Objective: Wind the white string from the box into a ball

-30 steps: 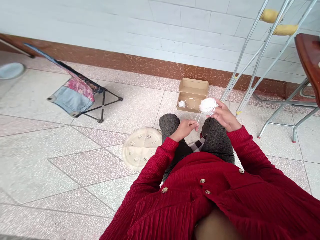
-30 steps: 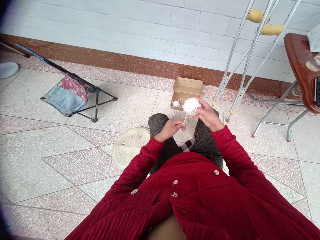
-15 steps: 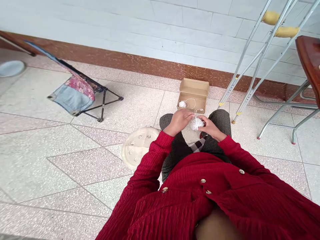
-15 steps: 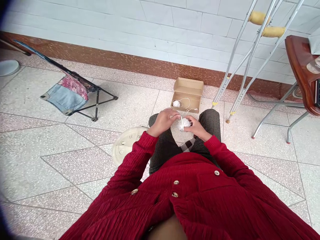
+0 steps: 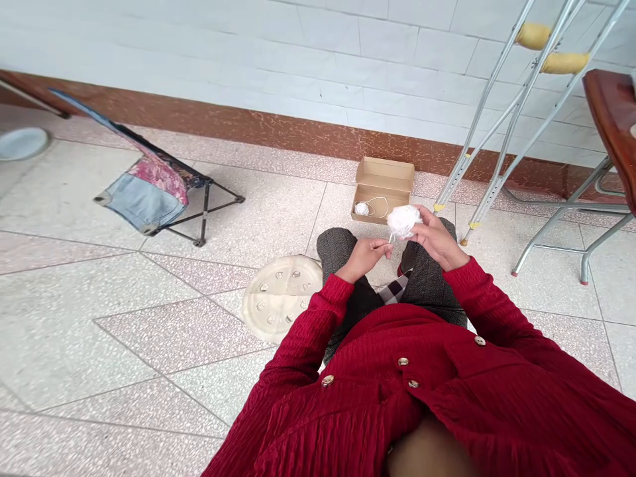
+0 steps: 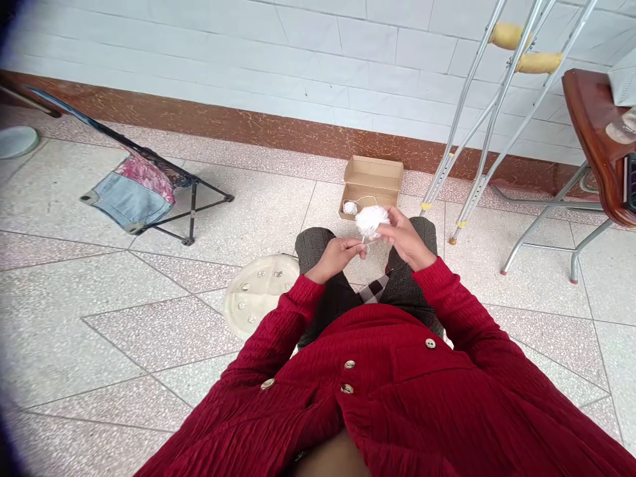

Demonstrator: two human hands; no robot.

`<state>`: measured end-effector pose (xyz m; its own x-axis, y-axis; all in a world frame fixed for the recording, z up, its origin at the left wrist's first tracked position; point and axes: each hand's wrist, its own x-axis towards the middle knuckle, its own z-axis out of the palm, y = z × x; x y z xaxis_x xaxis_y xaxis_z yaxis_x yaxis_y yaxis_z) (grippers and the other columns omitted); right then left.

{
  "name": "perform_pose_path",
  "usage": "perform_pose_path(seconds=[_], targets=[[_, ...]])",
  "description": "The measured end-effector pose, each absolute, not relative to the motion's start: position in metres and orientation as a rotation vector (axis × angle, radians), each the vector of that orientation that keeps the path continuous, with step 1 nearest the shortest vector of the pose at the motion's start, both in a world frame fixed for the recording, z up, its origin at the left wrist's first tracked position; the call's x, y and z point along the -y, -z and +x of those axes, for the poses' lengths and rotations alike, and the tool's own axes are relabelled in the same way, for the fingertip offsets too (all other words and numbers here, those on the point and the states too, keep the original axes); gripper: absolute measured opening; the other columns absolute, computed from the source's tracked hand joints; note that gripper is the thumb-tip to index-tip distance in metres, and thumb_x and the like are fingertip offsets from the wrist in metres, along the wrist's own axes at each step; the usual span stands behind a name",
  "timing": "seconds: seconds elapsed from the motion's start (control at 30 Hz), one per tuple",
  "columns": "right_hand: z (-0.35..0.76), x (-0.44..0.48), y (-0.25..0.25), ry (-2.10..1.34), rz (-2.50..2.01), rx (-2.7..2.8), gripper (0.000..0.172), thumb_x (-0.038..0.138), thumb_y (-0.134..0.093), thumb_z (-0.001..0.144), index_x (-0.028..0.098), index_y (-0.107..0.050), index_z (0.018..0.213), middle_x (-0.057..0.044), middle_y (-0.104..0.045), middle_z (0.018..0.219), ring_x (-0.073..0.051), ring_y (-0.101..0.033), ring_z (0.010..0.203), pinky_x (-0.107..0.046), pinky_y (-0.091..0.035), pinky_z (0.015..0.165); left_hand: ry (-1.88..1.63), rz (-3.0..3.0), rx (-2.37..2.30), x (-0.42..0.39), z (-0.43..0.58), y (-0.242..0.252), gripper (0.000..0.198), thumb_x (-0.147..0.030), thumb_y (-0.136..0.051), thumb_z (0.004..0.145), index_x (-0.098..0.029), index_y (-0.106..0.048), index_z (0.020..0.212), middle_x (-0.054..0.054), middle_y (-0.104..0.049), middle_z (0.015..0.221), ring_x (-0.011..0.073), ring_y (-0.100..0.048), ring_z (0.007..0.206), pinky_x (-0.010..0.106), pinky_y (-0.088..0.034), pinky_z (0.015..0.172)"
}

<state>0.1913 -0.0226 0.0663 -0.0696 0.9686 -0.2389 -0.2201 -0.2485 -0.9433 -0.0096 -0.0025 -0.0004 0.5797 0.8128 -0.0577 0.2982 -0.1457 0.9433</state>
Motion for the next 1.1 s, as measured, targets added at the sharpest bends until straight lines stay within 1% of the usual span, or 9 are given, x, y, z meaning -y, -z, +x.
perform_pose_path(seconds=[0.07,0.2,0.27,0.37,0.57,0.73,0.87,1.0,1.1], targets=[[0.199,0.007,-0.055,-1.281,-1.365,1.005,0.05,0.042,-0.078,0.071,0.027,-0.057,0.113,-0.003,-0.064,0.116,-0.021,-0.063,0.096,-0.034,-0.057,0.075,-0.524,1.806,-0.902,0.012,-0.005,-0.006,0.037,-0.036,-0.057,0.096,-0.016,-0.07,0.068,0.0,-0.068,0.069,0.0135,-0.058,0.067,0.025,-0.043,0.071],[0.208,-0.004,-0.017,-0.839,-1.763,1.342,0.055,0.036,-0.08,0.06,0.021,-0.058,0.108,-0.005,-0.061,0.106,-0.024,-0.058,0.096,-0.044,-0.051,0.093,-0.528,2.015,-0.906,0.013,-0.004,-0.021,0.032,-0.03,-0.057,0.097,-0.018,-0.071,0.07,0.002,-0.07,0.072,0.0166,-0.061,0.074,0.03,-0.047,0.082],[0.206,0.005,-0.003,-0.91,-1.775,1.465,0.056,0.033,-0.08,0.057,0.021,-0.06,0.107,-0.004,-0.06,0.103,-0.024,-0.057,0.096,-0.045,-0.049,0.093,-0.58,2.083,-0.934,0.005,-0.008,-0.028,0.027,-0.027,-0.059,0.097,-0.019,-0.073,0.075,0.002,-0.073,0.076,0.0177,-0.063,0.076,0.036,-0.047,0.096],[0.195,0.026,0.002,-1.342,-1.579,1.353,0.051,0.029,-0.075,0.06,0.023,-0.06,0.108,-0.001,-0.06,0.097,-0.02,-0.056,0.088,-0.037,-0.052,0.082,-0.648,2.133,-0.957,-0.012,-0.015,-0.034,0.02,-0.025,-0.062,0.095,-0.02,-0.074,0.08,0.003,-0.077,0.084,0.0186,-0.065,0.08,0.044,-0.041,0.111],[0.183,0.046,-0.031,-1.851,-1.17,0.961,0.051,0.019,-0.079,0.062,0.027,-0.064,0.11,0.001,-0.064,0.103,-0.016,-0.062,0.09,-0.025,-0.056,0.069,-0.795,2.052,-0.836,-0.027,-0.019,-0.034,0.028,-0.038,-0.062,0.097,-0.019,-0.075,0.082,0.007,-0.077,0.092,0.0225,-0.068,0.095,0.039,-0.049,0.099],[0.189,0.041,-0.056,-1.91,-0.997,0.822,0.057,0.022,-0.084,0.063,0.027,-0.062,0.116,-0.003,-0.069,0.114,-0.02,-0.067,0.095,-0.033,-0.062,0.075,-0.744,1.735,-0.99,-0.026,-0.019,-0.015,0.037,-0.045,-0.06,0.095,-0.015,-0.077,0.084,0.005,-0.077,0.085,0.0201,-0.067,0.082,0.03,-0.051,0.078],[0.197,0.02,-0.069,-1.701,-1.006,0.851,0.054,0.031,-0.082,0.067,0.028,-0.06,0.116,-0.005,-0.069,0.12,-0.023,-0.067,0.099,-0.038,-0.061,0.078,-0.636,1.723,-0.971,-0.014,-0.013,-0.006,0.041,-0.043,-0.056,0.095,-0.015,-0.073,0.071,0.001,-0.072,0.073,0.0154,-0.062,0.07,0.026,-0.046,0.072],[0.211,-0.007,-0.056,-1.249,-1.367,0.97,0.049,0.042,-0.079,0.069,0.026,-0.056,0.11,-0.006,-0.063,0.116,-0.023,-0.063,0.095,-0.038,-0.058,0.076,-0.517,1.846,-0.913,0.005,-0.007,-0.012,0.037,-0.035,-0.056,0.096,-0.016,-0.07,0.068,0.0,-0.069,0.07,0.0137,-0.06,0.068,0.025,-0.044,0.071],[0.216,-0.011,-0.03,-0.814,-1.699,1.252,0.057,0.035,-0.083,0.059,0.024,-0.056,0.108,-0.007,-0.058,0.114,-0.027,-0.057,0.103,-0.045,-0.053,0.092,-0.474,1.987,-0.908,0.008,-0.007,-0.022,0.035,-0.032,-0.057,0.097,-0.017,-0.07,0.068,0.001,-0.068,0.071,0.0155,-0.061,0.071,0.027,-0.045,0.075]])
